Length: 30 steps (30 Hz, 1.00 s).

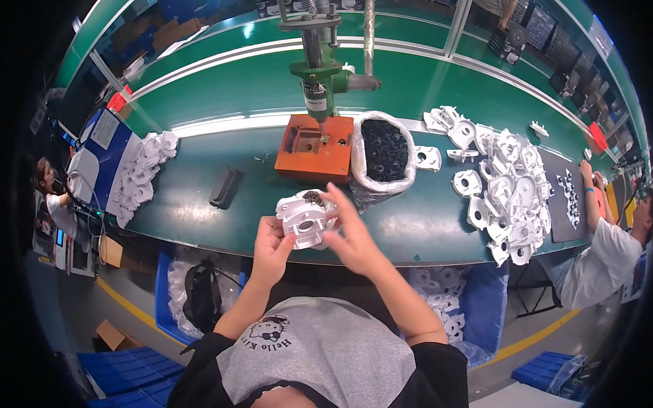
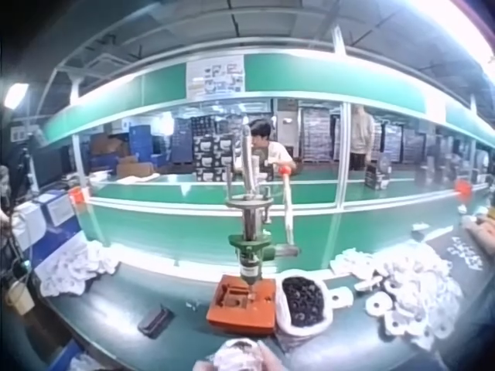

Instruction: Manually assembling plastic components using a lever press jig at a factory workstation.

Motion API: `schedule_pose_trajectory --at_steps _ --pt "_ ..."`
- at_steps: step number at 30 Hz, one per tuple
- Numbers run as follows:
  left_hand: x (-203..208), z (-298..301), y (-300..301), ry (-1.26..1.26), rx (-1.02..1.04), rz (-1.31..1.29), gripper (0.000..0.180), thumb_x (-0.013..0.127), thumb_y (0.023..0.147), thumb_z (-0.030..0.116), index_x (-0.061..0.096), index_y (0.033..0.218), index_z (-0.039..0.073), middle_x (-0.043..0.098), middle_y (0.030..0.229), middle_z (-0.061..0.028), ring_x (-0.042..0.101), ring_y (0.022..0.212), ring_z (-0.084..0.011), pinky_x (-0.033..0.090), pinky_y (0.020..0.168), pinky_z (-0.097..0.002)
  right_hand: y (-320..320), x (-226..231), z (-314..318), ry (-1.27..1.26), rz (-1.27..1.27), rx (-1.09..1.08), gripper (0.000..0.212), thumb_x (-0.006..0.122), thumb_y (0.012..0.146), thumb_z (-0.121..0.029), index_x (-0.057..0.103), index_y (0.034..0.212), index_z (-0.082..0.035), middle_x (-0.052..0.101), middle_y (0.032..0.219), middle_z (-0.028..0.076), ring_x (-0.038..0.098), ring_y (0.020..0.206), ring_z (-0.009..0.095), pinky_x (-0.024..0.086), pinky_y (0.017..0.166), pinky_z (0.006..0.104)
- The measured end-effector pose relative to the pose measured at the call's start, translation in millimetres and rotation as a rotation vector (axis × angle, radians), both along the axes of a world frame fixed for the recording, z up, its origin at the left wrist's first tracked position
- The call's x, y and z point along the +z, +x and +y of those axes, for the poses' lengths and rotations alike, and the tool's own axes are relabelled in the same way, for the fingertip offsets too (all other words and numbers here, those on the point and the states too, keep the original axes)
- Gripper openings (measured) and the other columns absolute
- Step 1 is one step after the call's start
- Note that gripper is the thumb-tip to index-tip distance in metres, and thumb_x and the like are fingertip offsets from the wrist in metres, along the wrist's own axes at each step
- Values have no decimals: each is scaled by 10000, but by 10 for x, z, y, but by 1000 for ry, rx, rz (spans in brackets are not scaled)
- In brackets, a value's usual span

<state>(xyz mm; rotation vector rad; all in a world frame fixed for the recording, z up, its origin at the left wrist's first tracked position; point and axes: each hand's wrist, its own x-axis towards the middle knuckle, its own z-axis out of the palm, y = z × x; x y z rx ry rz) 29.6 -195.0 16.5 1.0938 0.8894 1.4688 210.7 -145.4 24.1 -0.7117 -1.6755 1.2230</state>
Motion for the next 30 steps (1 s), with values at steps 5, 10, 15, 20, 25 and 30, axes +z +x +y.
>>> schedule_pose_trajectory --at_steps 5,10,15,20,25,30 --pt "-9 157 -328 136 249 392 216 616 878 47 472 1018 -32 594 906 -78 559 821 -98 465 736 -251 321 -258 731 299 -250 -689 304 607 773 -51 585 1073 -13 564 1055 144 539 954 290 434 844 352" --pt "226 487 -390 352 309 823 252 662 790 9 553 1018 4 642 1084 -158 648 823 -226 509 742 -312 611 -725 1355 432 -701 -838 238 625 756 -140 688 985 -143 577 1118 92 496 1076 294 380 901 424" --pt "154 953 -421 618 423 1189 305 665 719 5 563 1006 28 626 1039 -139 615 922 -335 507 774 -401 481 -752 1408 420 -842 -851 228 632 750 -174 707 965 -171 577 1151 86 495 1090 294 382 881 429" --pt "74 1413 -331 689 417 1339 217 650 729 28 541 916 38 592 1019 -130 591 981 -337 494 826 -400 515 -789 1408 380 -745 -892 99 662 740 -158 666 830 -115 584 1050 62 517 1012 275 386 872 413" --pt "-36 1739 -245 772 415 1417 212 625 765 57 518 947 33 586 1051 -147 560 1063 -333 459 902 -430 508 -744 1406 378 -744 -894 117 673 761 -148 666 855 -79 590 1040 74 531 999 289 399 861 410" --pt "-31 1830 -292 701 257 1426 195 603 805 114 507 950 26 582 1112 -187 539 1108 -351 436 947 -438 526 -767 1406 382 -692 -903 104 657 774 -152 649 850 -82 577 1011 75 525 991 278 386 867 410"
